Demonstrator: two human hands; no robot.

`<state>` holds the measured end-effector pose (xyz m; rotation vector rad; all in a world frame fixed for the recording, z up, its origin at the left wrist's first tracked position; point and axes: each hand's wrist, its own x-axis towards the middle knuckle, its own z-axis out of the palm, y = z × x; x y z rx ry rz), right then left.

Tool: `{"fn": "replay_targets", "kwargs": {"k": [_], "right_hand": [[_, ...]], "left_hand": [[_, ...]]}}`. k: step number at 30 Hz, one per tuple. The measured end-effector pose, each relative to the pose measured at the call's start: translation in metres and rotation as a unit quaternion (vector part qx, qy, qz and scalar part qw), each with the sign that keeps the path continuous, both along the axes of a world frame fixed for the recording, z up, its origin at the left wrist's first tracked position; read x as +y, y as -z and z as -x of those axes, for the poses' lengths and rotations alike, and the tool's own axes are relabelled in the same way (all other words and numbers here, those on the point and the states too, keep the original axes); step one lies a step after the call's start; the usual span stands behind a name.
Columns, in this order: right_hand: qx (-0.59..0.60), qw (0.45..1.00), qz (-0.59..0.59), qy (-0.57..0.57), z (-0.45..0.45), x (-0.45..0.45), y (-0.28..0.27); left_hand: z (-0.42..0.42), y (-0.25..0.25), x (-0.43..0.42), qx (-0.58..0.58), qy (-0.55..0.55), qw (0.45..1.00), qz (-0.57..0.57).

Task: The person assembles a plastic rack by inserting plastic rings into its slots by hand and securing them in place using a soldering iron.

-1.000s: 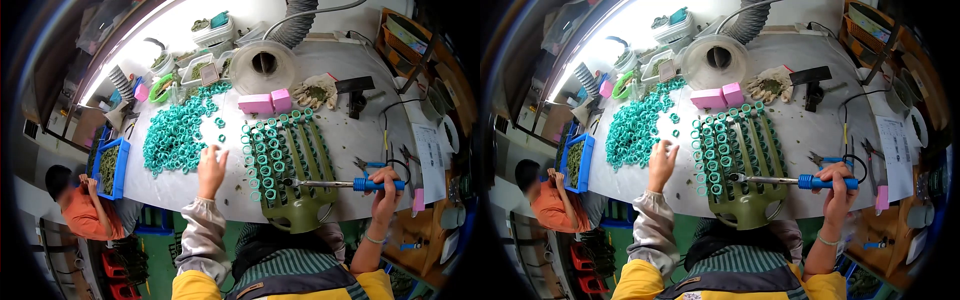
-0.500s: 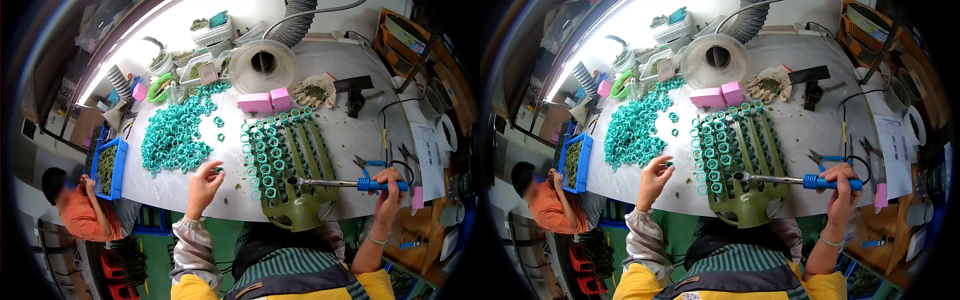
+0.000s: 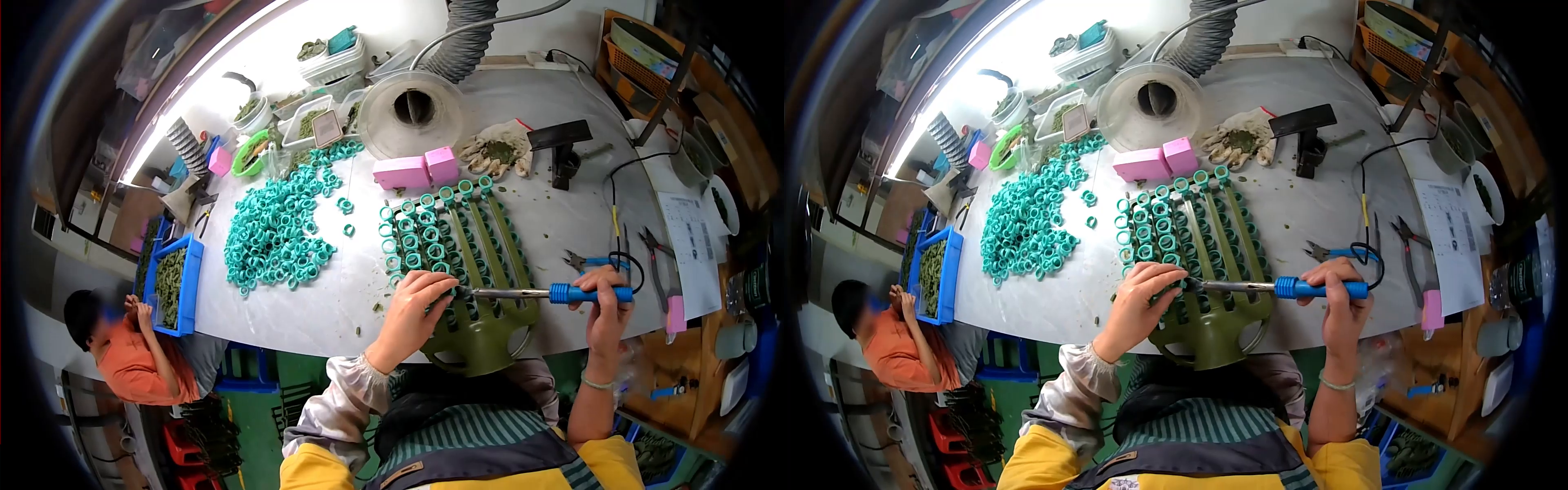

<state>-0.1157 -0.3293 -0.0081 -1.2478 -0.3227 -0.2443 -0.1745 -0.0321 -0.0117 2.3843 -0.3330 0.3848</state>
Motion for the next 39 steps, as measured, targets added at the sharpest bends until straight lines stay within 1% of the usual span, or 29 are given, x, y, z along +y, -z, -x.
{"fn": "replay_targets", "kwargs": {"k": [6, 8, 9, 12, 14, 15, 16, 18, 19, 22, 27, 30, 33, 36, 37, 39], "right_hand": [[0.001, 1.000, 0.003, 0.008, 0.001, -0.014, -0.007], [-0.021, 0.999, 0.009, 0.029, -0.001, -0.019, -0.007], [-0.011, 0.999, 0.010, 0.033, -0.001, -0.020, -0.007], [0.006, 1.000, -0.004, 0.027, 0.001, -0.022, -0.008], [0.011, 1.000, -0.001, 0.024, 0.001, -0.022, -0.010], [0.012, 1.000, 0.000, 0.022, 0.002, -0.022, -0.009], [0.012, 1.000, 0.001, 0.020, 0.002, -0.023, -0.009], [0.012, 1.000, 0.003, 0.020, 0.002, -0.023, -0.008], [0.012, 1.000, 0.005, 0.022, 0.002, -0.023, -0.008], [0.006, 1.000, 0.008, 0.027, 0.004, -0.022, -0.011], [0.006, 0.999, 0.016, 0.037, 0.005, -0.019, -0.017], [0.005, 0.999, 0.024, 0.043, 0.006, -0.023, -0.018], [0.011, 0.998, 0.027, 0.050, 0.007, -0.025, -0.022], [-0.007, 0.997, 0.040, 0.068, 0.006, -0.030, -0.022], [-0.017, 0.996, 0.045, 0.075, 0.006, -0.031, -0.021], [-0.012, 0.996, 0.039, 0.074, 0.006, -0.032, -0.022]], "left_hand": [[-0.001, -0.001, 0.000, 0.003, 0.003, 1.000, -0.025], [-0.001, -0.004, 0.000, 0.000, 0.009, 1.000, -0.010], [-0.001, -0.005, 0.001, -0.003, 0.013, 1.000, -0.002], [-0.008, -0.004, 0.039, 0.058, -0.108, 0.979, 0.162], [-0.019, 0.026, 0.107, 0.002, -0.265, 0.963, 0.048], [-0.018, 0.036, 0.138, -0.019, -0.300, 0.952, -0.057], [-0.016, 0.042, 0.162, -0.039, -0.330, 0.929, -0.162], [-0.009, 0.045, 0.188, -0.024, -0.330, 0.904, -0.271], [-0.010, 0.047, 0.193, -0.007, -0.321, 0.908, -0.271], [-0.008, 0.057, 0.203, -0.061, -0.257, 0.930, -0.254], [-0.002, 0.058, 0.200, -0.086, -0.224, 0.922, -0.304], [-0.001, 0.053, 0.193, -0.067, -0.228, 0.933, -0.270], [0.004, 0.047, 0.177, 0.019, -0.277, 0.956, -0.096], [0.010, 0.058, 0.179, 0.013, -0.278, 0.952, -0.132], [0.011, 0.061, 0.178, -0.014, -0.270, 0.953, -0.137], [0.014, 0.059, 0.173, -0.021, -0.287, 0.955, -0.076]]}}
